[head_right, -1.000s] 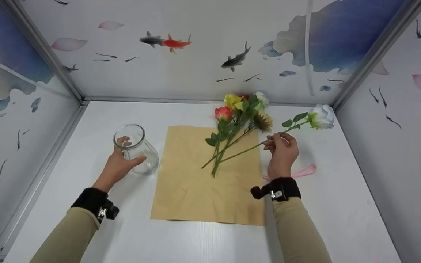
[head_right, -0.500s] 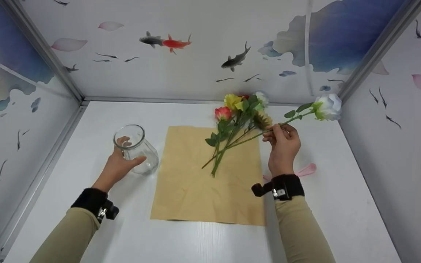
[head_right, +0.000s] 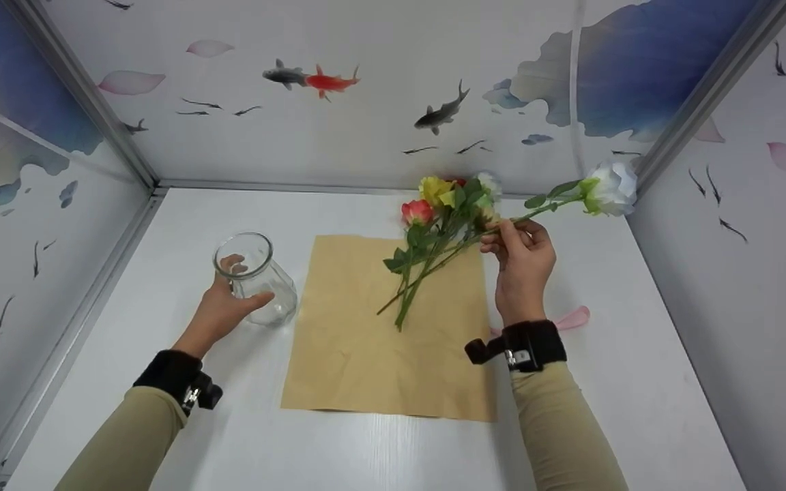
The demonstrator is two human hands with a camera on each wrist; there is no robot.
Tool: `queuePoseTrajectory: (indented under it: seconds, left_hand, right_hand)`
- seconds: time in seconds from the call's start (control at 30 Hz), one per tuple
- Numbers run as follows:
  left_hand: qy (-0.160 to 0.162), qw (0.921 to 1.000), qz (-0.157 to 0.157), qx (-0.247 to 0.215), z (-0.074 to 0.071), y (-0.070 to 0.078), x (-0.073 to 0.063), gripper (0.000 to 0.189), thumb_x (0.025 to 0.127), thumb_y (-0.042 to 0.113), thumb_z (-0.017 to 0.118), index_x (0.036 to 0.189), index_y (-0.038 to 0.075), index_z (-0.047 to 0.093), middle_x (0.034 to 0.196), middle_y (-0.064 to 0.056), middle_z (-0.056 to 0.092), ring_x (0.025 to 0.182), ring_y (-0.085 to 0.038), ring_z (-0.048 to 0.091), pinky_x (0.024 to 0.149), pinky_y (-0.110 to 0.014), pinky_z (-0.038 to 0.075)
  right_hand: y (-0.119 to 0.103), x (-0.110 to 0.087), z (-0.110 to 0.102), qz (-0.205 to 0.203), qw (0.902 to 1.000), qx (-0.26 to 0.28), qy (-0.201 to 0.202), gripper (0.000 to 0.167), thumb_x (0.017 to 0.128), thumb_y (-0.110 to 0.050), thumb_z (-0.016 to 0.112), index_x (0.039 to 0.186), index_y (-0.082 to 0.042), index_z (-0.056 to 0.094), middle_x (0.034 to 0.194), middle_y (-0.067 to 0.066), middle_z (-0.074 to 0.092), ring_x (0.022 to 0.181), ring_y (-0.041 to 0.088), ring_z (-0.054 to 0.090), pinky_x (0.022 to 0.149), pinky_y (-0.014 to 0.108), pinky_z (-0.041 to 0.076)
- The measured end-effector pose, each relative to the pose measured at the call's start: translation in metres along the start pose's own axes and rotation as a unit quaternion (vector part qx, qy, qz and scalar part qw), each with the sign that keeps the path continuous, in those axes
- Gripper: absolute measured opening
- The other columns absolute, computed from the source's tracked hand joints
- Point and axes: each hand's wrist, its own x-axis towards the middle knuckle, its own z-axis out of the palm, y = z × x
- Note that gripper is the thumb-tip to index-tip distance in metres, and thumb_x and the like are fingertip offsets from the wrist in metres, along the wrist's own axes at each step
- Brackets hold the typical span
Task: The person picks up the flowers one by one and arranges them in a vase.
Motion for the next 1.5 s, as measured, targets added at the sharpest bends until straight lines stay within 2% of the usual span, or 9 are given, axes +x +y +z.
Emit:
queuePoseTrajectory:
  seconds: [0.27,0.63,0.9,1.13,1.27,1.5]
  left_hand:
    - [0.001,1.0,-0.004,0.0,-0.001,0.0,-0.001,0.106,0.086,0.04,0.08,0.163,0.009,0.013,0.163,-0.022,0.031,0.148,-0.04,0.036,0.117,-0.054,0.033]
    - [0.0,0.9999,-0.005,-0.012,0.002,-0.002,-0.001,0.107,0.085,0.039,0.08,0.164,0.011,0.014,0.163,-0.021,0.032,0.148,-0.038,0.036,0.118,-0.053,0.033]
    - [0.003,1.0,-0.002,-0.004,0.004,-0.002,-0.001,0.107,0.085,0.04,0.081,0.163,0.011,0.014,0.164,-0.019,0.032,0.147,-0.038,0.037,0.117,-0.052,0.035]
    - [-0.002,1.0,-0.004,-0.007,0.007,0.004,0.0,0.107,0.084,0.04,0.083,0.163,0.012,0.016,0.164,-0.018,0.032,0.147,-0.038,0.038,0.116,-0.053,0.036]
    - [-0.004,1.0,-0.002,-0.008,0.01,0.006,0.001,0.106,0.084,0.039,0.082,0.163,0.012,0.018,0.164,-0.018,0.033,0.147,-0.038,0.038,0.116,-0.053,0.036]
    - [-0.01,0.9999,0.003,-0.003,0.015,0.009,0.002,0.106,0.083,0.04,0.082,0.164,0.014,0.017,0.162,-0.019,0.036,0.146,-0.038,0.04,0.115,-0.053,0.038]
  right_hand:
    - [-0.001,-0.001,0.021,0.011,0.9993,0.006,-0.034,0.021,0.094,0.001,0.069,0.106,0.006,0.053,0.094,0.028,0.072,0.069,0.03,0.069,0.067,0.034,0.06]
    - [0.001,-0.006,0.051,0.026,0.996,0.032,-0.079,0.016,0.093,0.006,0.068,0.104,0.009,0.056,0.094,0.029,0.073,0.076,0.034,0.074,0.071,0.038,0.061]
    - [0.005,-0.011,0.068,0.025,0.9937,-0.008,-0.109,0.016,0.094,0.003,0.067,0.107,0.006,0.057,0.1,0.028,0.073,0.083,0.032,0.076,0.08,0.038,0.061]
    - [0.01,-0.015,0.08,0.021,0.9895,-0.045,-0.136,0.024,0.096,-0.002,0.068,0.114,0.006,0.054,0.105,0.026,0.073,0.086,0.029,0.075,0.083,0.037,0.06]
    - [0.012,-0.017,0.088,0.032,0.9868,-0.03,-0.156,0.024,0.097,0.0,0.066,0.115,0.008,0.053,0.107,0.028,0.072,0.087,0.031,0.075,0.084,0.037,0.06]
    - [0.014,-0.022,0.102,0.036,0.983,-0.037,-0.176,0.024,0.097,-0.001,0.065,0.117,0.01,0.055,0.109,0.029,0.072,0.088,0.031,0.075,0.085,0.038,0.06]
